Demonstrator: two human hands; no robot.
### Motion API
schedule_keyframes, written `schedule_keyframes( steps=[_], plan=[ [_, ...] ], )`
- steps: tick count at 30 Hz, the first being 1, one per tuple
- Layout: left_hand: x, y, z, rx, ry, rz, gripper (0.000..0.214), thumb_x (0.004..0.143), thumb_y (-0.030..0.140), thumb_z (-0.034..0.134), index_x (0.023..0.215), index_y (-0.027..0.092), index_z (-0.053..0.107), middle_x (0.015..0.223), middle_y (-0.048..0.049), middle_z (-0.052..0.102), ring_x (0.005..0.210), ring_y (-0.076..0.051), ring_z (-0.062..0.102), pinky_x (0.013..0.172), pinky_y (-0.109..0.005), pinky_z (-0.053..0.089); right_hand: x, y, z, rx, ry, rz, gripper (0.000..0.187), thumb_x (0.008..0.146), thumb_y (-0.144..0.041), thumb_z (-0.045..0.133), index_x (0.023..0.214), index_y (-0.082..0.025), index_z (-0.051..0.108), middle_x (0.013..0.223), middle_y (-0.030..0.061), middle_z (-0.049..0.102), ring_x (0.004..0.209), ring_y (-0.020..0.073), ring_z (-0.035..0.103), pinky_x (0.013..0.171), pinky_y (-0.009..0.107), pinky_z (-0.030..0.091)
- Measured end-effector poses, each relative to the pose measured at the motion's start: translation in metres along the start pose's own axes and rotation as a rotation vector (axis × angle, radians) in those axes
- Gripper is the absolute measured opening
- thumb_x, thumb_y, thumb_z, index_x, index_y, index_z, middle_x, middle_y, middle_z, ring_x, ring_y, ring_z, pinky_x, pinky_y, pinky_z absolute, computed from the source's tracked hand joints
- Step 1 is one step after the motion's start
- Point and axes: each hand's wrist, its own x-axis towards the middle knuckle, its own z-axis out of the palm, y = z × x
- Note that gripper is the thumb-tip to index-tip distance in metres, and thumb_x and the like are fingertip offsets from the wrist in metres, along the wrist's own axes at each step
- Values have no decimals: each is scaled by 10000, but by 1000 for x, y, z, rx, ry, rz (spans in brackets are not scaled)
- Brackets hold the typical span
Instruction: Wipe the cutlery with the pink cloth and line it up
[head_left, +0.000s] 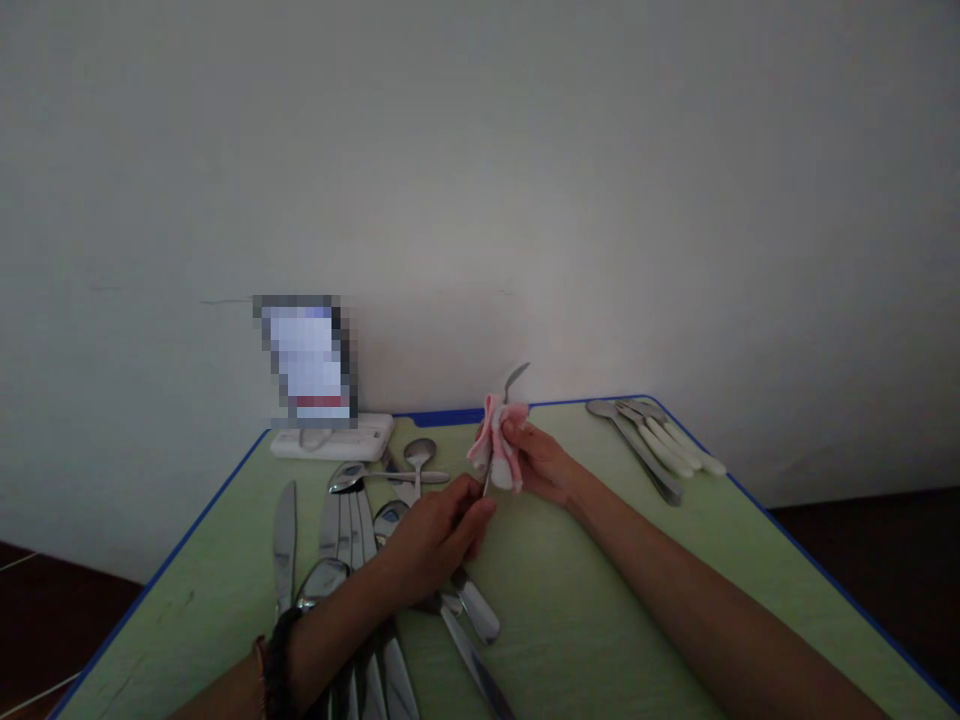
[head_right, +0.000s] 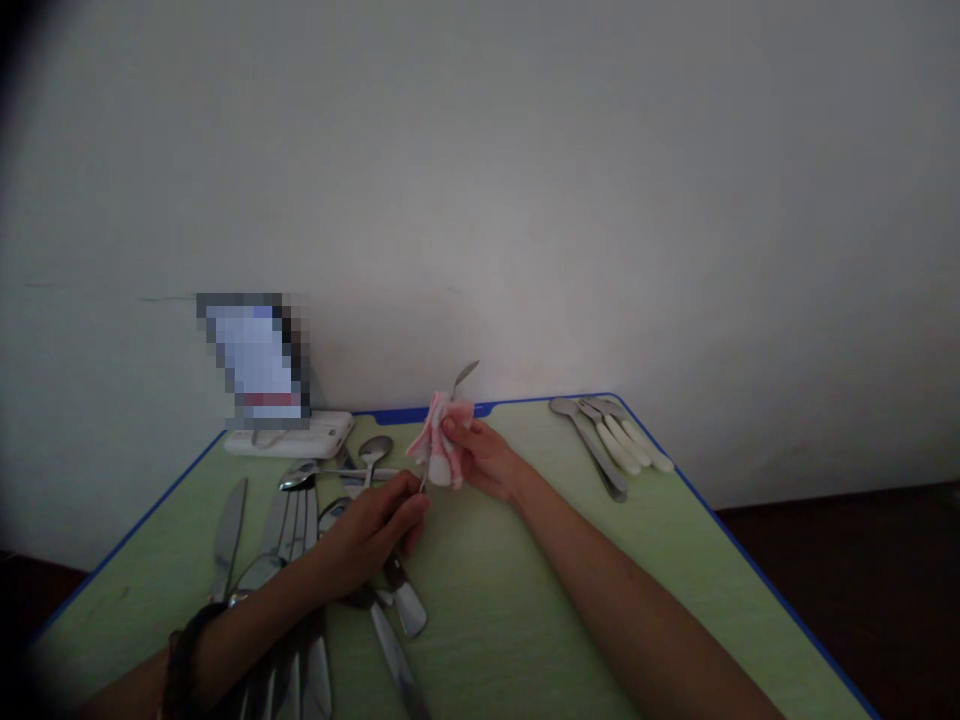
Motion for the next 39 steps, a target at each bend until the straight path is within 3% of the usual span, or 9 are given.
schedule_keyframes(
  steps=[8,13,20,26,33,39],
  plan=[
    [4,-4,1,40,111,-86,388,895,412,338,600,202,479,489,35,566,447,-115,504,519,-222,372,-3,0,5,-265,-180,20,239,643,-341,724,704,-132,625,620,-6,628,512,82,539,463,183,403],
    [4,-2,2,54,125,-85,447,900,425,321,570,198,517,479,23,581,438,-117,522,515,-218,386,-3,-1,4,-441,-269,52,224,731,-348,644,719,-125,632,544,-16,606,377,63,489,403,181,370],
    [4,-5,4,-65,116,-71,560,919,480,209,661,171,597,576,-23,643,484,-130,557,522,-232,413,-2,0,0,-212,-208,4,282,648,-371,723,810,-149,661,653,0,650,539,90,563,519,197,432],
    [3,-4,4,-225,75,-66,471,911,501,228,731,185,527,608,-11,642,478,-130,548,461,-230,395,-4,-2,-1,-217,-241,77,311,620,-363,744,820,-137,671,682,4,648,594,94,570,586,204,443],
    [4,-1,3,-156,52,-17,366,912,428,284,736,188,498,594,1,610,506,-131,549,527,-227,424,-3,0,-3,-257,-254,58,266,673,-362,706,828,-149,669,666,-5,634,584,87,553,578,198,427],
    [4,0,2,-139,54,-31,295,900,394,328,769,188,493,592,14,607,505,-128,549,511,-214,409,-4,-2,-1,-236,-223,54,308,614,-377,746,791,-136,667,702,3,638,643,98,564,640,214,432]
  ],
)
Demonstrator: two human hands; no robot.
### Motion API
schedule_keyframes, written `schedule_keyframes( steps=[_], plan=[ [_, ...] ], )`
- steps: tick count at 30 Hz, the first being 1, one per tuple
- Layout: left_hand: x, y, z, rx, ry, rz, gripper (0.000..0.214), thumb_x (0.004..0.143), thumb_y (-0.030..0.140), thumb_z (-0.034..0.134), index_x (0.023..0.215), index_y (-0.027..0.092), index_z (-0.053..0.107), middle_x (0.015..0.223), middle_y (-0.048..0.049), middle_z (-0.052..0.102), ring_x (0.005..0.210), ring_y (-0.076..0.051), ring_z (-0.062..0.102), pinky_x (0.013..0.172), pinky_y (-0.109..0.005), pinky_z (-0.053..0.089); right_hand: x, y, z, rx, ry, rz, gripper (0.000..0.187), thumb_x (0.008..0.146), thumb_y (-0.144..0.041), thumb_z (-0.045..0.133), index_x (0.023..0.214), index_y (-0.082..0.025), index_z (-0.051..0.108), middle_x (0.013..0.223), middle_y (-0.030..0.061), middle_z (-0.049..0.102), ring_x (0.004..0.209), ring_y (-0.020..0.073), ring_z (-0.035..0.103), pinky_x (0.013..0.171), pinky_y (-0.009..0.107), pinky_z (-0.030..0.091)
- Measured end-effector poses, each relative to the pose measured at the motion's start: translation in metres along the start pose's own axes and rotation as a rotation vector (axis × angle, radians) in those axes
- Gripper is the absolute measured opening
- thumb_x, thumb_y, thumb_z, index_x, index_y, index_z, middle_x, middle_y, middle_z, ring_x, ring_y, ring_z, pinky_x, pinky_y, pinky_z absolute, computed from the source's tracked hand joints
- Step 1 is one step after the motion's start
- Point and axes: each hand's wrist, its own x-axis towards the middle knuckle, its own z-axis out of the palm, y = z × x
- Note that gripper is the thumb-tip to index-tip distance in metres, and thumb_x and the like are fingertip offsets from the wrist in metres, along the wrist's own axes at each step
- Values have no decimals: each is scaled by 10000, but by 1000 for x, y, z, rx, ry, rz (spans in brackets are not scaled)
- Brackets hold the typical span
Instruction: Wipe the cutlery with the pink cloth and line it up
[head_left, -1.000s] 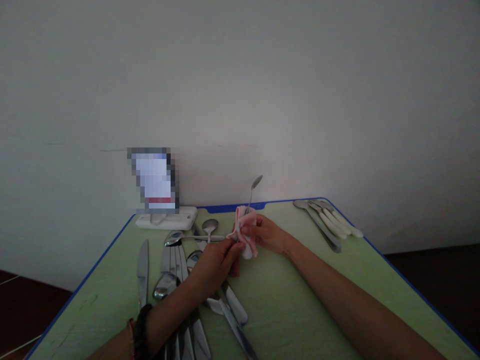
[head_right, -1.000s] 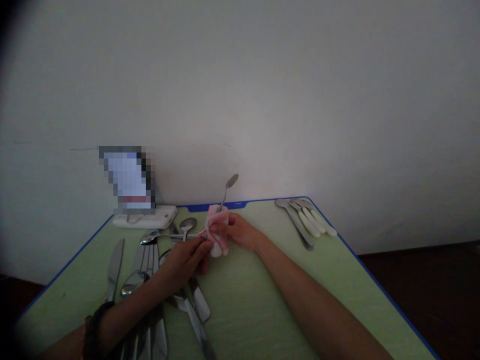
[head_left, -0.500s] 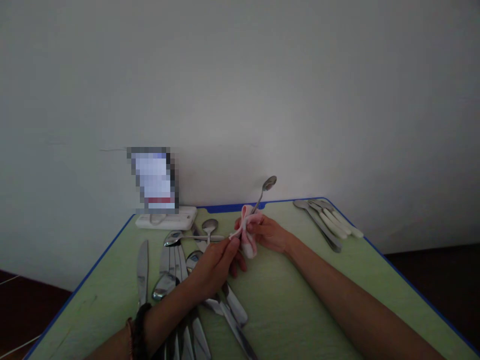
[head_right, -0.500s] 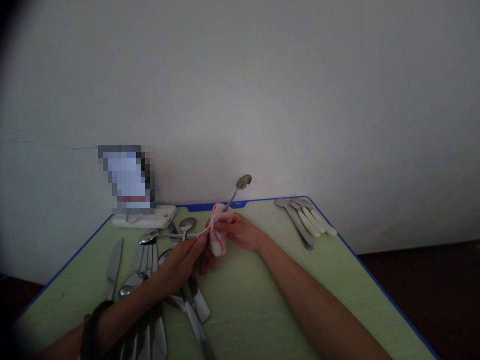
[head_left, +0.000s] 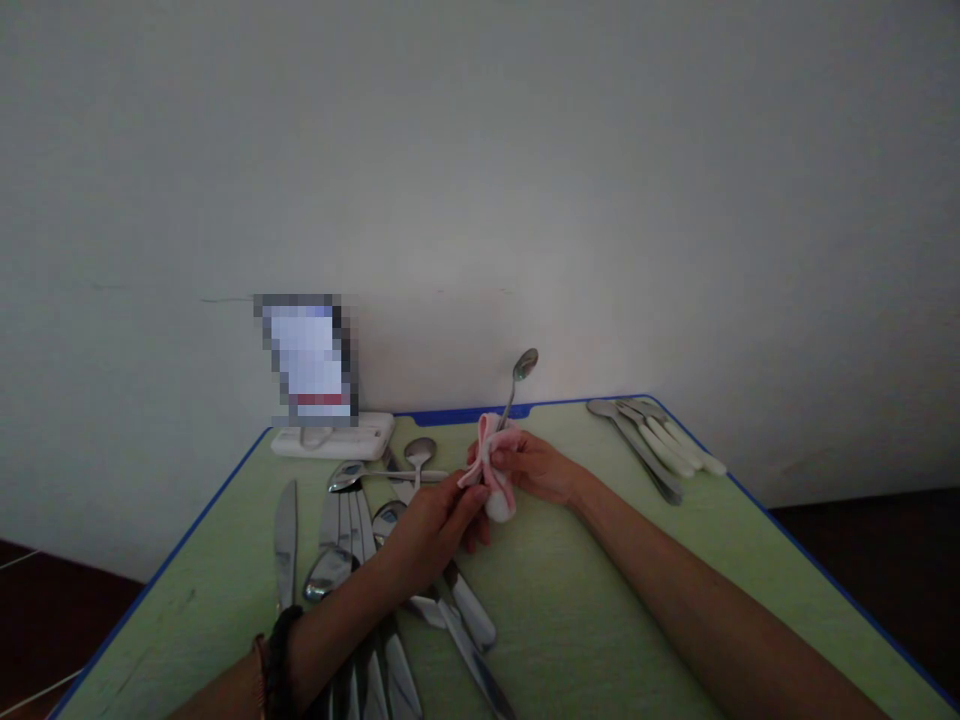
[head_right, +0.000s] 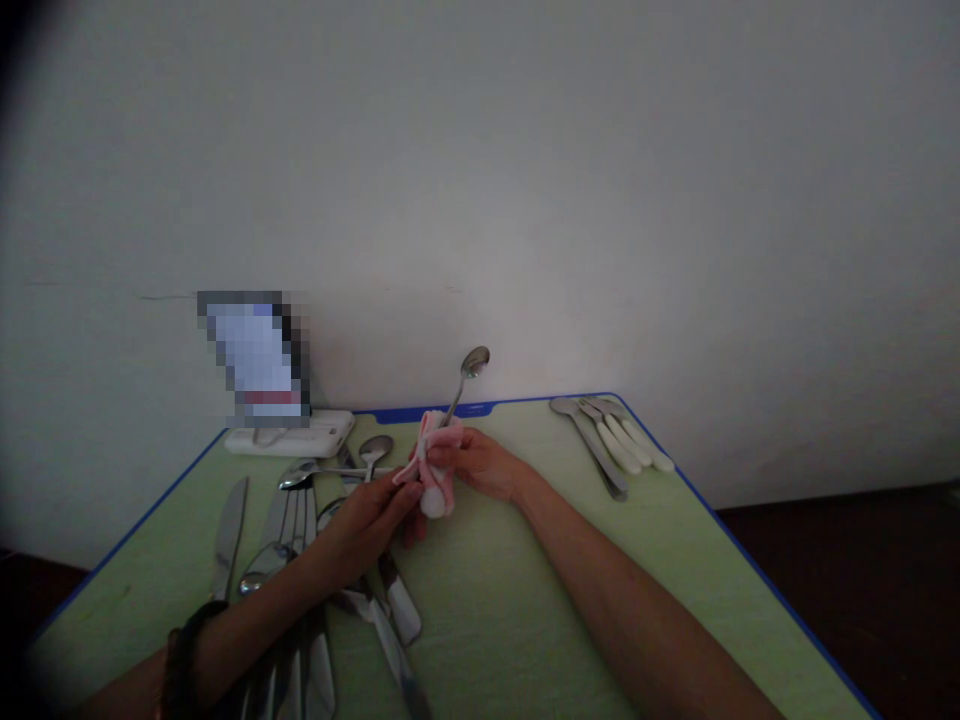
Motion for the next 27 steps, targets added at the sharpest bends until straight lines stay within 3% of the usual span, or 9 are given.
schedule_keyframes(
  steps=[15,21,27],
  plan=[
    [-2,-2,-2,-49,-63,48,275,873,388,418,767,170,548,608,20,615,521,-115,539,508,-194,401,-2,1,-4,-30,-105,27,373,623,-359,753,888,-119,646,775,26,653,701,109,583,683,232,434],
    [-4,0,-1,-74,-58,82,405,919,412,278,739,164,543,606,5,622,512,-112,535,520,-199,415,-3,-1,-4,-17,-113,44,365,624,-329,757,897,-116,639,748,10,643,665,94,575,682,229,429],
    [-3,-3,-1,-49,-50,65,297,896,392,373,769,173,527,629,13,637,517,-112,549,507,-190,406,-2,-1,-2,16,-100,49,359,621,-358,754,863,-115,651,747,18,651,682,101,585,677,225,432]
  ],
)
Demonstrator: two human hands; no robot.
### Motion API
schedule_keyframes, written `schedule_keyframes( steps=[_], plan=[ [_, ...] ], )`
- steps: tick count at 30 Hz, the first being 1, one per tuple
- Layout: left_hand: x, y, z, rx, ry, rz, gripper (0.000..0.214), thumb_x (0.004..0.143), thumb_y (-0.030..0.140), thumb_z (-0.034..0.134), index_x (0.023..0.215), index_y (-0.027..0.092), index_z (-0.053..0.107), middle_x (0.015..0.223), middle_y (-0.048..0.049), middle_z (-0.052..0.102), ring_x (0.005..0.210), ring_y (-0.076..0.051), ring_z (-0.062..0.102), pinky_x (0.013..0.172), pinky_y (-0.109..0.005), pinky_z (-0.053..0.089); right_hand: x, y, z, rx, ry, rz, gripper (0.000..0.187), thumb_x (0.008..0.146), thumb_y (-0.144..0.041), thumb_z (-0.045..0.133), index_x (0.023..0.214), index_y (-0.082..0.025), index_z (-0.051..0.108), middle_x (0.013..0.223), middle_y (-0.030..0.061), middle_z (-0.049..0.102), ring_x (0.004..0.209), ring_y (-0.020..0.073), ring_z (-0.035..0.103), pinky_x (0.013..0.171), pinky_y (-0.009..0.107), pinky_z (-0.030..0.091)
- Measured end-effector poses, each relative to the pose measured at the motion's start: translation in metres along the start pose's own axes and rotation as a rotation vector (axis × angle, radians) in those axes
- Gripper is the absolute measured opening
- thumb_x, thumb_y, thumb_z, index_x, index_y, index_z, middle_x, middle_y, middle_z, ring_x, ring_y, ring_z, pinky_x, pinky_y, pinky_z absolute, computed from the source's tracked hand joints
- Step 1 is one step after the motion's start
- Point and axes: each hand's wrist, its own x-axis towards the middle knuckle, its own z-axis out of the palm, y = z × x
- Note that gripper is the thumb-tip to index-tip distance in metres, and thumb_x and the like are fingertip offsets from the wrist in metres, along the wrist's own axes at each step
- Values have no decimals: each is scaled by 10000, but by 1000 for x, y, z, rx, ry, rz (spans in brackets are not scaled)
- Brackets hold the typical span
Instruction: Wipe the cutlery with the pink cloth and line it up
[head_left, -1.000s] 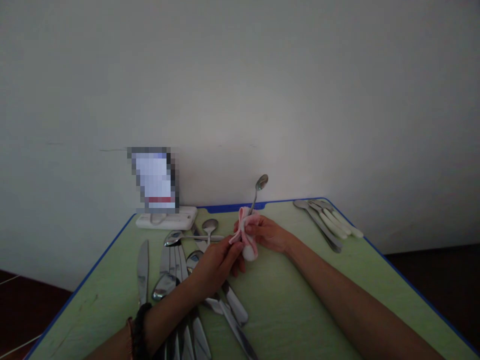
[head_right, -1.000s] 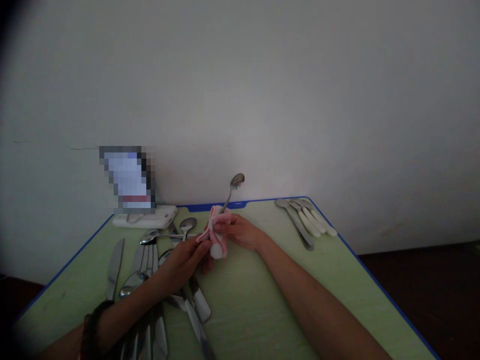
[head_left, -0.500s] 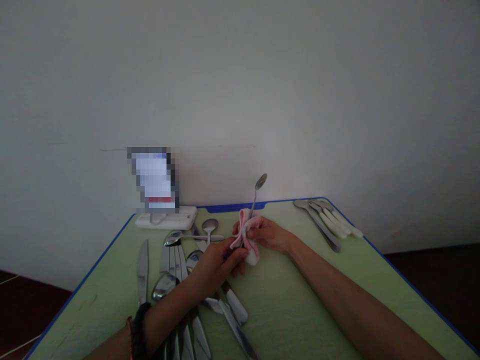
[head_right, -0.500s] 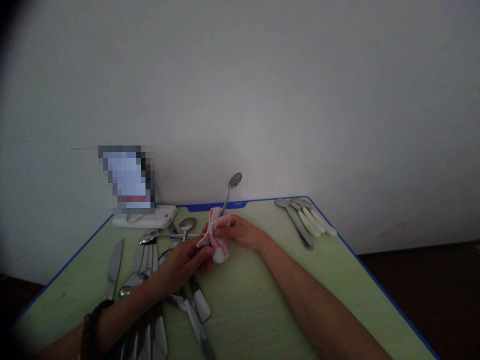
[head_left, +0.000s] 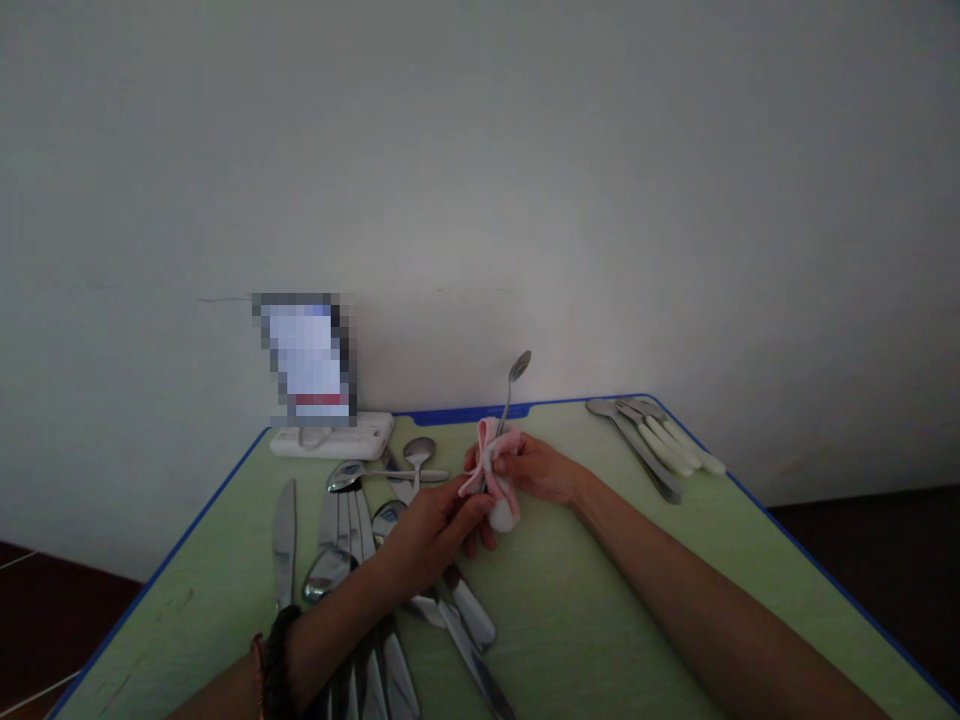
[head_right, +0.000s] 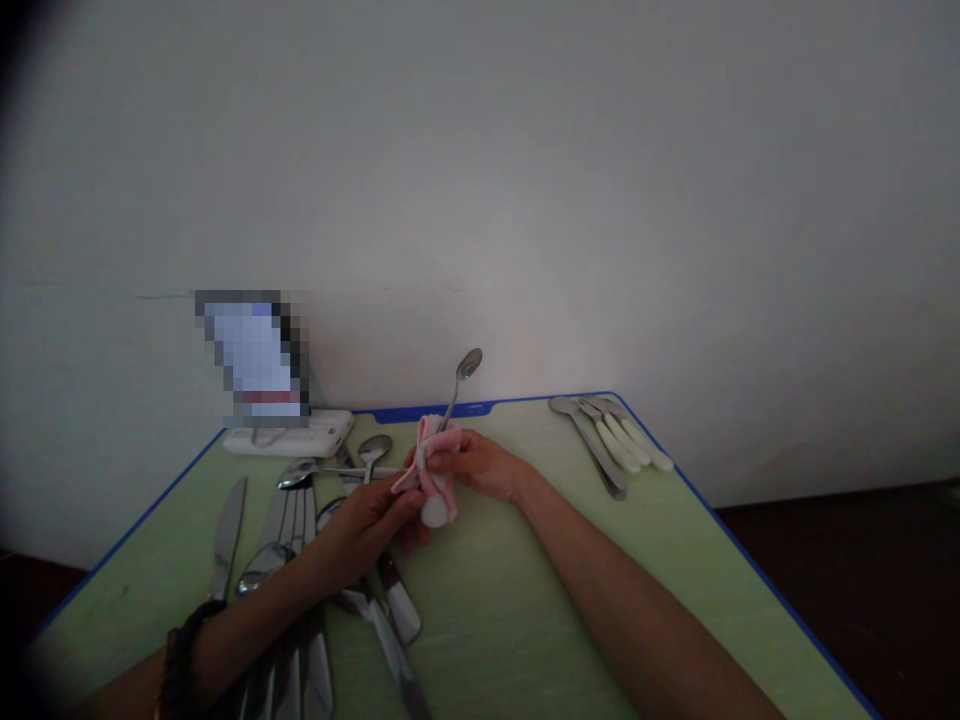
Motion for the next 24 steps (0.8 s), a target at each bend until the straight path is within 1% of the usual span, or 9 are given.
schedule_keyframes(
  steps=[3,7,11,15,18,20,24],
  plan=[
    [0,0,0,3,0,-5,272,888,381,392,786,174,535,620,19,634,512,-111,546,505,-188,403,0,0,0,14,17,0,343,618,-342,757,853,-114,655,748,18,654,683,103,586,673,222,430],
    [1,1,-1,27,2,-13,264,878,369,407,775,171,548,615,17,639,505,-111,544,502,-189,401,0,0,0,12,8,11,324,630,-328,746,853,-111,658,745,19,651,697,105,585,687,227,426],
    [2,1,-1,27,31,-55,254,852,384,447,766,170,552,597,15,639,507,-118,556,505,-193,411,0,0,0,-4,12,20,342,642,-325,731,893,-107,652,794,34,655,736,120,590,717,245,427],
    [3,1,0,41,56,-84,243,830,390,477,772,167,557,591,14,637,507,-125,562,511,-200,420,-1,-1,2,-6,23,31,339,632,-320,734,890,-116,651,763,22,652,713,121,587,704,246,428],
    [3,2,0,53,58,-88,247,829,393,478,780,166,562,593,16,637,509,-124,563,509,-199,413,-1,-2,2,-3,26,38,355,625,-334,739,890,-114,652,784,29,655,712,121,582,697,247,427],
    [3,1,0,63,69,-94,254,828,400,481,775,166,564,579,20,628,506,-123,561,504,-197,404,0,-1,2,-1,45,33,347,617,-336,746,865,-111,655,780,26,653,700,113,574,697,241,423],
    [2,3,0,124,91,-122,268,826,398,483,716,167,562,544,24,609,498,-124,552,499,-197,384,2,3,-1,-16,70,23,294,622,-338,746,785,-111,656,699,0,633,639,87,550,666,215,414]
  ],
)
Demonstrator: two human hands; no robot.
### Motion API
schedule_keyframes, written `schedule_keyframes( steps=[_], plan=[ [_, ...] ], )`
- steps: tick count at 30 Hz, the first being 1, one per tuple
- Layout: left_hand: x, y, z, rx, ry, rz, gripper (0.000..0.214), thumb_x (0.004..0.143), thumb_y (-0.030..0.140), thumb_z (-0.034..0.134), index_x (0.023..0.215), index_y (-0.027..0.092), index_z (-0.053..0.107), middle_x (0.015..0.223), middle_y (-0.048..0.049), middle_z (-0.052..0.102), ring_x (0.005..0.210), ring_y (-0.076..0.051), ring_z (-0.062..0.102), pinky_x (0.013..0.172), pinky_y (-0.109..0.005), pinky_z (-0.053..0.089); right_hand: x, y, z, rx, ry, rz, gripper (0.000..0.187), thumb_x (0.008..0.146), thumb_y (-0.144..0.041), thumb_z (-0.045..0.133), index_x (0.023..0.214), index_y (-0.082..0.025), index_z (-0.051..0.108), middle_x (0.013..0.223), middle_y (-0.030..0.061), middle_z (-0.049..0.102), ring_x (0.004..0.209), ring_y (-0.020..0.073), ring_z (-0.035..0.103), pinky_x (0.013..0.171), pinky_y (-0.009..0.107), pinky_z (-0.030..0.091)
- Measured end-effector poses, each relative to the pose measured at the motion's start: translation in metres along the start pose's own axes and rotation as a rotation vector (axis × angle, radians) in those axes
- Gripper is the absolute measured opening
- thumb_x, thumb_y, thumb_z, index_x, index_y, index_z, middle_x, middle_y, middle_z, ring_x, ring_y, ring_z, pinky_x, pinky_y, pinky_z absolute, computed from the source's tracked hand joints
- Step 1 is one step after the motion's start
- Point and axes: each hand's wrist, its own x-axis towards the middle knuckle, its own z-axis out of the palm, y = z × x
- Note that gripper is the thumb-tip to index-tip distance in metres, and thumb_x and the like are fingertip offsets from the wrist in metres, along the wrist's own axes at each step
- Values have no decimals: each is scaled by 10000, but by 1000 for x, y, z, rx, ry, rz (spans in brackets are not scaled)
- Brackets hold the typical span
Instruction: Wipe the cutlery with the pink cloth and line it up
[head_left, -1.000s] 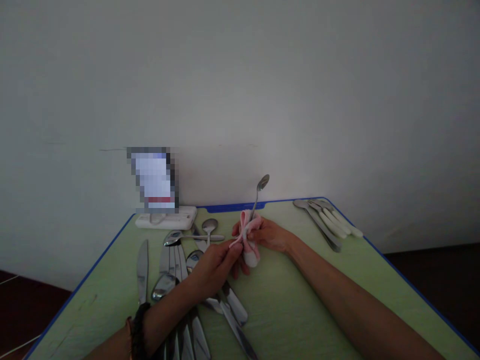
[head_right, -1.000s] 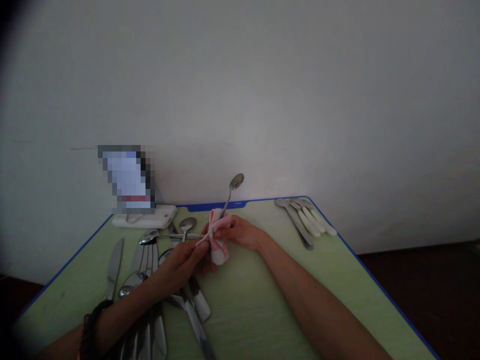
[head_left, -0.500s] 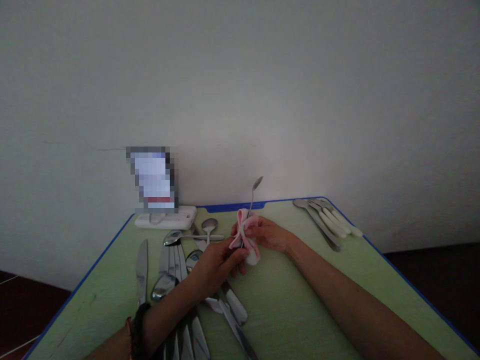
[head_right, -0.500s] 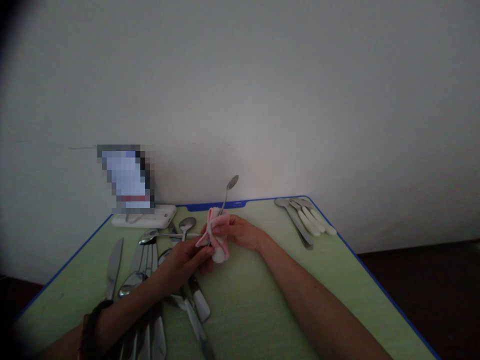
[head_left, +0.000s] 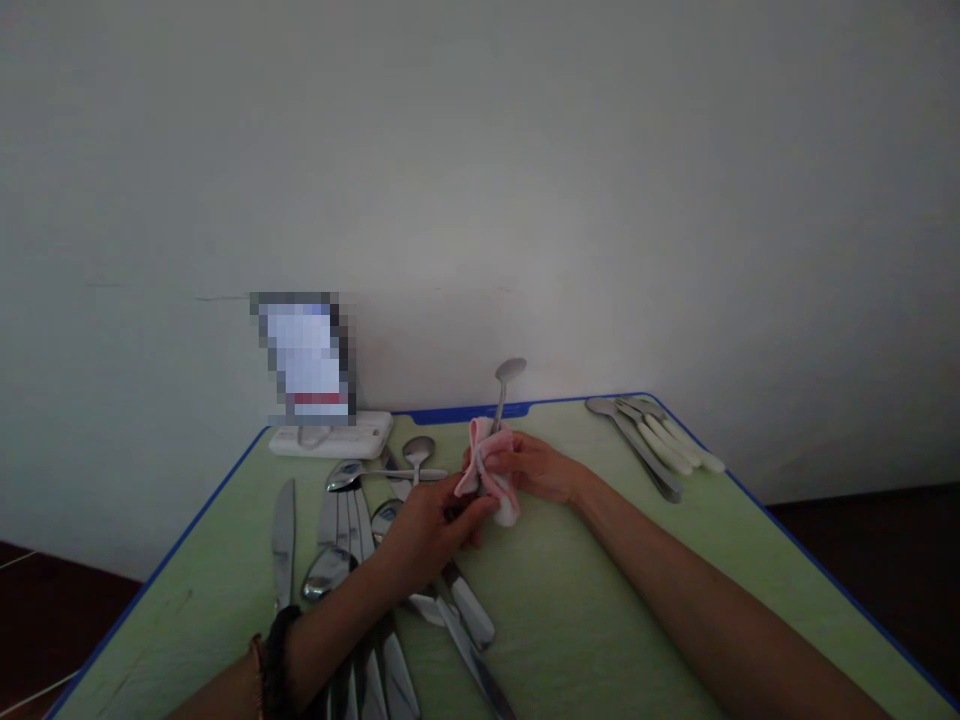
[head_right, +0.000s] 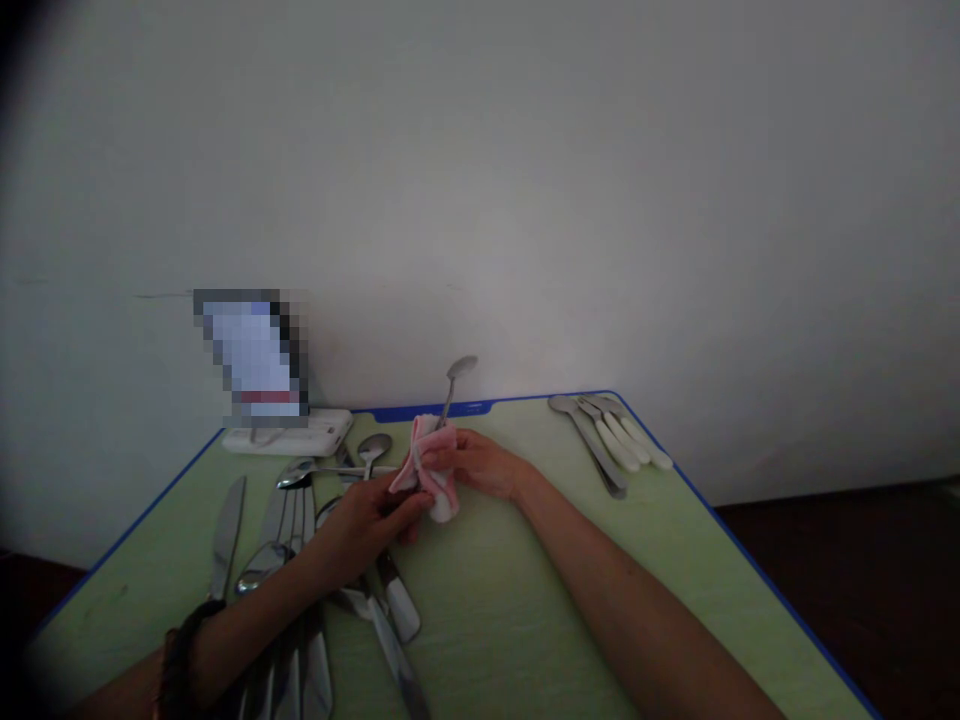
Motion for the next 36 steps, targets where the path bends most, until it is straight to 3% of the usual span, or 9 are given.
schedule_keyframes(
  steps=[6,17,25,36],
  plan=[
    [-1,3,-2,74,-5,27,386,863,408,412,601,172,568,533,12,611,512,-127,554,530,-205,387,1,-1,1,-49,-36,-2,324,648,-402,718,765,-107,657,652,0,620,584,84,536,585,205,410],
    [0,-1,0,4,73,10,338,852,451,440,713,175,578,582,8,646,513,-137,564,512,-212,402,0,-3,2,-150,-98,9,319,669,-367,706,832,-98,654,726,23,659,614,106,578,591,219,441],
    [0,0,0,50,67,39,357,866,449,402,717,172,571,592,1,641,522,-138,565,517,-216,400,1,-1,5,-1,-48,0,307,679,-381,700,784,-99,644,712,27,655,627,107,587,611,225,445],
    [1,-2,1,-13,84,13,317,851,453,429,776,173,559,602,2,641,518,-142,559,520,-226,415,0,-3,7,21,16,-19,296,708,-389,676,799,-111,629,725,25,651,641,102,573,639,229,437]
  ],
)
